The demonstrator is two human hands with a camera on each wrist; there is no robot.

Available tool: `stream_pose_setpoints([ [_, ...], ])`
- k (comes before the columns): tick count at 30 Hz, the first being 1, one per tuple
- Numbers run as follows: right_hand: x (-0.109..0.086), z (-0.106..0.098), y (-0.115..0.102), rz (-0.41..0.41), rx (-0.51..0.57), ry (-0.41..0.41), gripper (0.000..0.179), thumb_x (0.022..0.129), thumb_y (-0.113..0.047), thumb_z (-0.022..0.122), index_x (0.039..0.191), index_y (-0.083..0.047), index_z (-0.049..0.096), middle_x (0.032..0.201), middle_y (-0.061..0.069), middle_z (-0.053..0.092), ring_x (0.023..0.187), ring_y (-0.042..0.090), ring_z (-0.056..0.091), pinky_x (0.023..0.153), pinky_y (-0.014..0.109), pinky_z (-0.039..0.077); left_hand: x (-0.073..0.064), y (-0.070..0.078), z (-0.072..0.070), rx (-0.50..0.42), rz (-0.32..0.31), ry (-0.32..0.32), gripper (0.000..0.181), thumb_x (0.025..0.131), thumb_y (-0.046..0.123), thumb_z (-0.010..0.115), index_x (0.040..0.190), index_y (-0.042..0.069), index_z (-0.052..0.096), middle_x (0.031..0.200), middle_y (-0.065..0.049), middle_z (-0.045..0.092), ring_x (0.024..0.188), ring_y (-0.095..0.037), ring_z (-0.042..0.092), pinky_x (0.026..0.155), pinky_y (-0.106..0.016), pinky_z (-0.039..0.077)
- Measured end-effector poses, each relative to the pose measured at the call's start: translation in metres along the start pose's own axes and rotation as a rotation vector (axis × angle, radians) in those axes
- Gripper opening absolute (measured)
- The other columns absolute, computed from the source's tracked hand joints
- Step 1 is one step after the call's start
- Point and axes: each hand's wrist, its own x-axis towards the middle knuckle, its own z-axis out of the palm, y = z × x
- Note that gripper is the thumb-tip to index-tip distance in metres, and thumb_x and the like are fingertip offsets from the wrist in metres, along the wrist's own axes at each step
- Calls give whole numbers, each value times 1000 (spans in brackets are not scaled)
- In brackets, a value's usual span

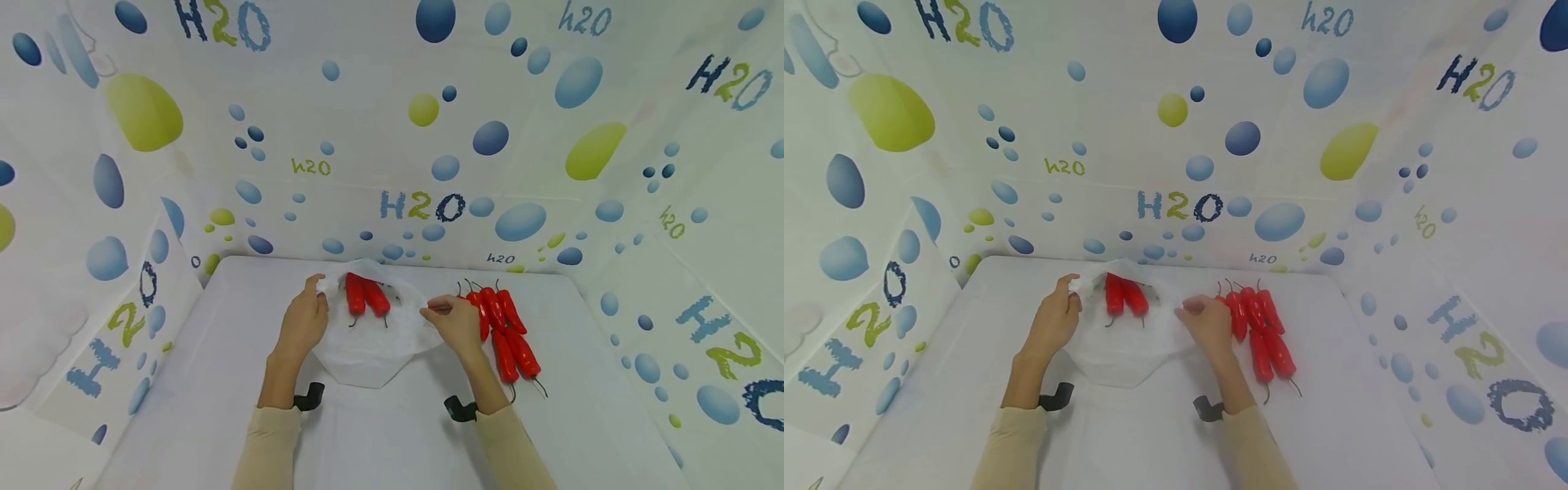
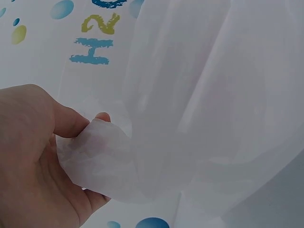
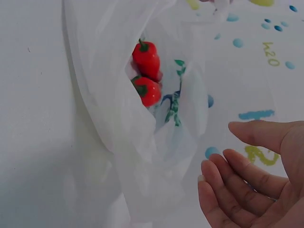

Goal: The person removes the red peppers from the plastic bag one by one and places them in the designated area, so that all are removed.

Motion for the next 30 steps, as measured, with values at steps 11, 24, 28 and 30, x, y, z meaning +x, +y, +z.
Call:
stream_pose_setpoints([
  [11, 17, 15, -11, -39, -41, -123, 27, 90, -28, 84, 107, -8, 80, 94, 2, 78, 86, 21, 71, 70, 34, 59, 0, 0, 0, -8, 9, 5, 44, 111, 15, 41, 152, 2, 41, 116, -26, 70, 82, -32, 63, 77, -52, 56],
  [24, 33, 40, -16, -6, -114, -271, 38, 90, -33, 82, 113, -3, 77, 97, 5, 75, 86, 23, 67, 72, 38, 58, -2, 3, 1, 7, -8, -19, 45, 111, 15, 42, 153, 2, 40, 124, -27, 68, 91, -35, 66, 84, -55, 57],
  [28, 39, 48, -17, 6, -139, -285, 39, 90, -34, 81, 115, -5, 76, 100, 5, 75, 89, 23, 68, 74, 38, 59, -3, 4, 0, 3, -21, -25, 46, 111, 17, 42, 154, 3, 39, 128, -26, 67, 94, -35, 66, 88, -56, 57],
  [30, 41, 51, -17, 9, -139, -294, 38, 91, -33, 80, 116, -4, 76, 101, 5, 75, 90, 24, 68, 76, 39, 59, -3, 4, 0, 2, -22, -23, 46, 111, 17, 42, 154, 4, 39, 125, -26, 68, 93, -35, 66, 88, -55, 57],
])
